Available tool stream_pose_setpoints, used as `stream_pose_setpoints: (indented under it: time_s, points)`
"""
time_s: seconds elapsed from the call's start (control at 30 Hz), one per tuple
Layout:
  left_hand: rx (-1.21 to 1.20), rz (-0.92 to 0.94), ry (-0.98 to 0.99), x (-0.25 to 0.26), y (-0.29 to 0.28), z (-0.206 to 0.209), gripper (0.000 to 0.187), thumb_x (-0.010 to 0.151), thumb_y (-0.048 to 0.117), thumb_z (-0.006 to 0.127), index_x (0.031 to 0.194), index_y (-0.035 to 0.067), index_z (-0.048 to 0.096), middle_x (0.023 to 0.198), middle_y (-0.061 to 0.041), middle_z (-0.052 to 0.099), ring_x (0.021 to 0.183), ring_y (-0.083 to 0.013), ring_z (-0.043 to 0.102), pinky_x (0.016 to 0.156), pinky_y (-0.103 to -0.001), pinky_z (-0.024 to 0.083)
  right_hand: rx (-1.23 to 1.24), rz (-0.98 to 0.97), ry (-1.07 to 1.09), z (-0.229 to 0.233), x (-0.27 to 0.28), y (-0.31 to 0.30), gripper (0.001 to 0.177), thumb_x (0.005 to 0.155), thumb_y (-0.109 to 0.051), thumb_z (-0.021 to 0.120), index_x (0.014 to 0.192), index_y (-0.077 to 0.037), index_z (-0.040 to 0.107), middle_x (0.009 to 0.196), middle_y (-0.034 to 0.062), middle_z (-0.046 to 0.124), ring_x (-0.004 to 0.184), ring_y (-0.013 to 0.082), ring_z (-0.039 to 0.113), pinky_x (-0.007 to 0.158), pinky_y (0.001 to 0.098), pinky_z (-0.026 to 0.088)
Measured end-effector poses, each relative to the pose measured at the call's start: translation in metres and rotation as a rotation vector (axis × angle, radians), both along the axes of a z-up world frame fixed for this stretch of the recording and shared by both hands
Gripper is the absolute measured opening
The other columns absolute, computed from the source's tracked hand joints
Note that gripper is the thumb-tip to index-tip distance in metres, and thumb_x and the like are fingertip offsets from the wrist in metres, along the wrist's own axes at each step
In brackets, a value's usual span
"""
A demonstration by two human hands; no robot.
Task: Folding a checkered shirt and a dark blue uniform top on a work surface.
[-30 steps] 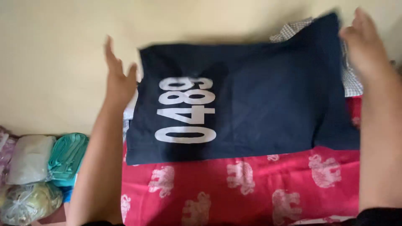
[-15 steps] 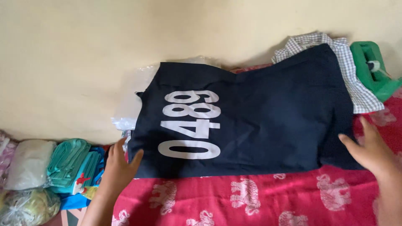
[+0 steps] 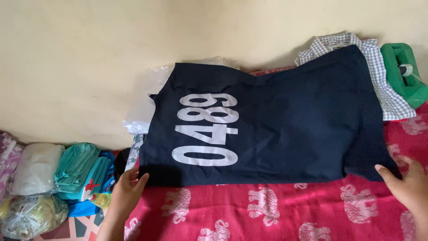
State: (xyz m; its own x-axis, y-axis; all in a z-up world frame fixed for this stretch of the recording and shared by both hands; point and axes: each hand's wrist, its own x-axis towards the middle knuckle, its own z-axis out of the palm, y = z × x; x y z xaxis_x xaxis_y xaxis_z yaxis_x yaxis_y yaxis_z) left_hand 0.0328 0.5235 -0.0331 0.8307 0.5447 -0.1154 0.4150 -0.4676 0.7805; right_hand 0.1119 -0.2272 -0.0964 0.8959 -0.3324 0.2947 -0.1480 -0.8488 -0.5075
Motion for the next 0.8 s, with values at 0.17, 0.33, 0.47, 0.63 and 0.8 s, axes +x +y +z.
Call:
stream_pose_setpoints:
  time_s: [0.17, 0.33, 0.47, 0.63, 0.8]
  points:
    - [-0.427, 0.011, -0.066, -0.005, 0.02, -0.015, 0.036, 0.097, 0.009, 0.068, 0.125, -0.013, 0.066, 0.093, -0.021, 0.07, 0.077, -0.0256, 0.066, 0.07, -0.032, 0.054, 0.265, -0.024, 0.043, -0.027, 0.0, -0.03, 0.038, 0.105, 0.0, 0.077, 0.13, 0.025, 0.062, 0.095, 0.0406, 0.071, 0.074, 0.0438, 0.07, 0.057, 0.0441, 0.054]
    - [-0.115, -0.141, 0.029, -0.01, 0.007, 0.011, 0.027, 0.092, 0.013, 0.074, 0.115, -0.001, 0.073, 0.088, -0.013, 0.073, 0.075, -0.0205, 0.063, 0.069, -0.029, 0.048, 0.063, -0.101, 0.099, -0.05, 0.007, -0.057, 0.034, 0.11, -0.018, 0.078, 0.106, 0.015, 0.076, 0.082, 0.0241, 0.075, 0.066, 0.0326, 0.069, 0.058, 0.0372, 0.053]
    - [-0.052, -0.253, 0.037, -0.009, 0.014, 0.002, 0.04, 0.088, 0.017, 0.076, 0.125, 0.003, 0.071, 0.084, -0.009, 0.072, 0.069, -0.0168, 0.061, 0.065, -0.028, 0.048, 0.139, -0.093, 0.125, -0.05, 0.007, -0.063, 0.044, 0.11, -0.023, 0.076, 0.088, 0.015, 0.077, 0.063, 0.0201, 0.065, 0.052, 0.0307, 0.056, 0.048, 0.037, 0.041]
    - [0.24, -0.25, 0.13, -0.008, -0.001, 0.033, 0.03, 0.087, 0.03, 0.075, 0.1, 0.003, 0.078, 0.082, -0.011, 0.08, 0.063, -0.0248, 0.067, 0.064, -0.033, 0.055, -0.195, -0.088, -0.019, -0.058, 0.01, -0.073, 0.03, 0.102, -0.019, 0.083, 0.119, 0.005, 0.079, 0.1, 0.0214, 0.077, 0.08, 0.0336, 0.071, 0.072, 0.039, 0.058]
    - [0.351, -0.356, -0.46, -0.002, -0.012, 0.043, 0.031, 0.083, 0.01, 0.077, 0.109, -0.003, 0.07, 0.12, -0.017, 0.071, 0.101, -0.0318, 0.069, 0.084, -0.039, 0.055, -0.124, 0.066, -0.224, -0.027, 0.011, -0.051, 0.019, 0.115, 0.001, 0.073, 0.125, 0.016, 0.068, 0.099, 0.025, 0.066, 0.077, 0.0322, 0.058, 0.07, 0.0387, 0.048]
